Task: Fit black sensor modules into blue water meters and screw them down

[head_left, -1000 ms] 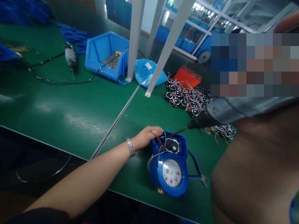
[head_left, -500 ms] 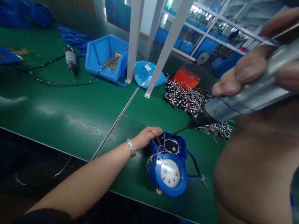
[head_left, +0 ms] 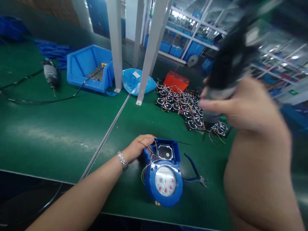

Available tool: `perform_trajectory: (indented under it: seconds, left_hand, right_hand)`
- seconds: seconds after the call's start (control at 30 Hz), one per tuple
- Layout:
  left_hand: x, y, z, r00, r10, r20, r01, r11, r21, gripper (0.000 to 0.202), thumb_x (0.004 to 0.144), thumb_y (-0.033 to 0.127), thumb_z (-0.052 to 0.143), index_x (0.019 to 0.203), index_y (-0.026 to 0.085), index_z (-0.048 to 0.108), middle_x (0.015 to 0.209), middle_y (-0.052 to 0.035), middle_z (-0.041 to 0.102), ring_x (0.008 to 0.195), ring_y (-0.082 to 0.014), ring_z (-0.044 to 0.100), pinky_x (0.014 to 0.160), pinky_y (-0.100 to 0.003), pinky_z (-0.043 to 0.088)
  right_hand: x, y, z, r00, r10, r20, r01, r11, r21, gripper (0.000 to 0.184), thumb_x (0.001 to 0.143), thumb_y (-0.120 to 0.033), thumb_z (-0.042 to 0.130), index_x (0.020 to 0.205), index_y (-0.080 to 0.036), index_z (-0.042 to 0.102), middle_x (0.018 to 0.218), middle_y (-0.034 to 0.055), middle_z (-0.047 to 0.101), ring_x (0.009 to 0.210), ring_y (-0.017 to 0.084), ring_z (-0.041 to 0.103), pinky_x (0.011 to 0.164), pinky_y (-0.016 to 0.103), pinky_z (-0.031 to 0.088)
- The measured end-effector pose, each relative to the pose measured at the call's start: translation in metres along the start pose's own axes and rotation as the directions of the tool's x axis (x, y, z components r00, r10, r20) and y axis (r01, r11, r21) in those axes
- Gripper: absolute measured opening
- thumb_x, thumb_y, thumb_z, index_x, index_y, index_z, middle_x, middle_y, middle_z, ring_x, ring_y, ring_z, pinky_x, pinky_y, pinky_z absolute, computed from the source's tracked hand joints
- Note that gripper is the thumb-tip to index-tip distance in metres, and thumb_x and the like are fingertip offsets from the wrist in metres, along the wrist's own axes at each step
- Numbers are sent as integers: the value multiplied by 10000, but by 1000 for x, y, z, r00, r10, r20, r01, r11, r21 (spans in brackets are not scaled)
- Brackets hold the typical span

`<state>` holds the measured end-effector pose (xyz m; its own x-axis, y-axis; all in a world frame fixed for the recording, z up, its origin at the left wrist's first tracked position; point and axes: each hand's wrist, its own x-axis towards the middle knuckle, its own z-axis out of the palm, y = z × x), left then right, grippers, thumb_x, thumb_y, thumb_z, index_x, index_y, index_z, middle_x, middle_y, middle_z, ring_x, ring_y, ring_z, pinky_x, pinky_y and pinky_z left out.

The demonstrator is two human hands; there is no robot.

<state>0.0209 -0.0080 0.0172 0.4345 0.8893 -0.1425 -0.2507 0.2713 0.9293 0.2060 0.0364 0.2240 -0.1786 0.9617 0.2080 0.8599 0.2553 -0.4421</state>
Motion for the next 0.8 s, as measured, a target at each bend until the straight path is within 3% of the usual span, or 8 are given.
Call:
perform_trajectory:
  seconds: [0.07,0.17,0.27,0.37,0.47,0.57,0.67,0.8]
  left_hand:
    - [0,-1,-1,1000,10,7,-10,1000,1,404,666,485,572,818,114,621,804,-61,625,739,-184,539,687,-281,410]
    - [0,-2,-2,1000,19,18,-19,1000,25,403,692,474,560,853,110,623,824,-66,627,762,-187,542,707,-283,407]
    - [-1,-2,-3,999,12,39,-15,998,69,439,708,490,533,891,100,618,847,-81,629,767,-198,550,707,-293,412]
    - [-1,-1,-2,998,-13,55,9,997,71,458,715,514,517,899,106,610,847,-86,629,763,-202,556,696,-295,421]
    - [-1,0,-1,998,-25,60,20,997,75,453,714,523,514,881,113,613,845,-87,625,771,-201,557,700,-292,420]
    - [-2,2,-1,997,-31,66,24,994,105,451,714,521,509,878,116,619,858,-89,620,778,-197,553,697,-285,414]
    - [-2,4,0,996,-41,74,32,991,128,467,716,526,493,900,113,613,845,-86,621,749,-191,552,668,-283,411]
    - [-3,8,2,997,-23,71,12,988,152,447,725,509,473,885,117,618,837,-82,629,735,-189,555,661,-283,411]
  right_hand:
    - [1,21,37,978,97,183,-47,965,-259,554,671,-164,742,1126,-67,442,939,86,539,825,178,535,777,308,462]
    - [0,63,90,931,115,347,-11,957,-289,375,634,-32,687,972,-87,532,978,92,535,904,206,529,852,302,441]
    - [-9,100,120,899,178,401,-59,955,-291,346,618,6,645,942,-77,557,955,114,545,901,242,538,832,325,451]
    - [-22,117,125,905,222,363,-127,955,-269,310,658,-6,605,960,-68,574,955,135,545,914,274,536,852,396,437]
    - [-43,112,116,941,211,265,-161,967,-197,305,771,-78,543,1075,-93,550,1088,129,504,1048,243,485,973,398,366]
    - [-72,99,109,930,148,336,-203,970,134,351,902,-285,420,1210,-119,454,1133,105,494,1033,164,508,934,304,428]
    - [-96,88,107,866,5,500,-333,752,569,552,892,-494,410,1278,-104,356,1194,132,449,1066,183,490,905,307,445]
    - [-109,83,115,824,-57,564,-434,575,693,626,832,-573,499,1243,-118,368,1253,133,390,1125,204,431,956,316,388]
